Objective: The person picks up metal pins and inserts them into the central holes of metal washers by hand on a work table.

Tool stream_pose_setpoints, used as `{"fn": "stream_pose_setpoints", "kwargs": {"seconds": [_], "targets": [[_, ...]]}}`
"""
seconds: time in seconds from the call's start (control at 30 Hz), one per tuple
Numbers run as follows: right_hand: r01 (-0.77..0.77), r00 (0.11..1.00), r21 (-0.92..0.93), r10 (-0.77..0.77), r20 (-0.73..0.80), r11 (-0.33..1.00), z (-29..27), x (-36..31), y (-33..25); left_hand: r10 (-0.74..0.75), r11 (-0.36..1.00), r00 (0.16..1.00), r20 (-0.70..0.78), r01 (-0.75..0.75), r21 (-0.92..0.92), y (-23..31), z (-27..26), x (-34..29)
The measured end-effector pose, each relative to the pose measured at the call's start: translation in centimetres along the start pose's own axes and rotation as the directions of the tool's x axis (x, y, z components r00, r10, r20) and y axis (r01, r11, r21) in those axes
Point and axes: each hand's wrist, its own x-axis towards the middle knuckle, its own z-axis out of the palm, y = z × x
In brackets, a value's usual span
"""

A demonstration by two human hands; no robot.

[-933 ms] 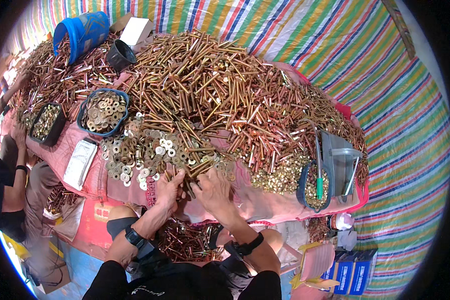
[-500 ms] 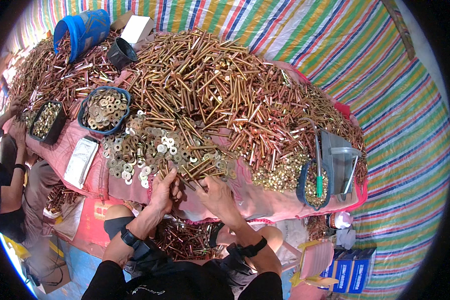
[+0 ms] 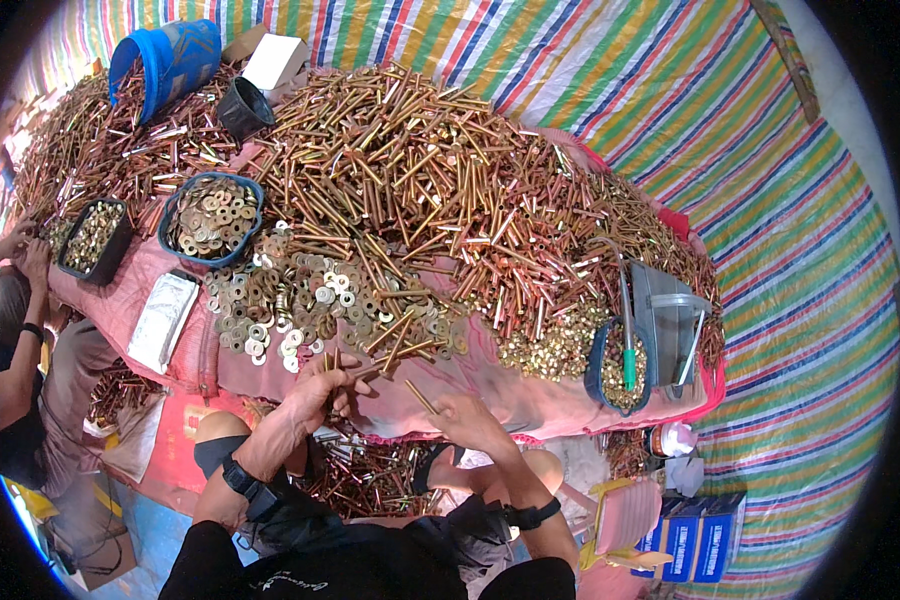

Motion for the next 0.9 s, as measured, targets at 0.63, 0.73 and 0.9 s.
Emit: {"fn": "stream_pose_setpoints", "kwargs": {"seconds": [0.63, 0.73, 0.9], "targets": [[-0.052, 0.927, 0.767, 0.316, -0.201, 0.639, 4.6, 7.5, -5.6, -0.135, 0.990, 0.976, 0.171, 0.126, 0.061, -0.7, -1.2, 0.2], [-0.010, 0.895, 0.744, 0.338, -0.292, 0.668, 4.9, 7.7, -6.0, -0.123, 0.991, 0.978, 0.171, 0.112, 0.071, -0.7, -0.6, 0.4], [0.103, 0.898, 0.850, 0.319, -0.303, 0.517, 5.6, 7.9, -6.0, -0.150, 0.976, 0.986, 0.067, 0.137, 0.169, -0.4, 1.3, 0.6]]}}
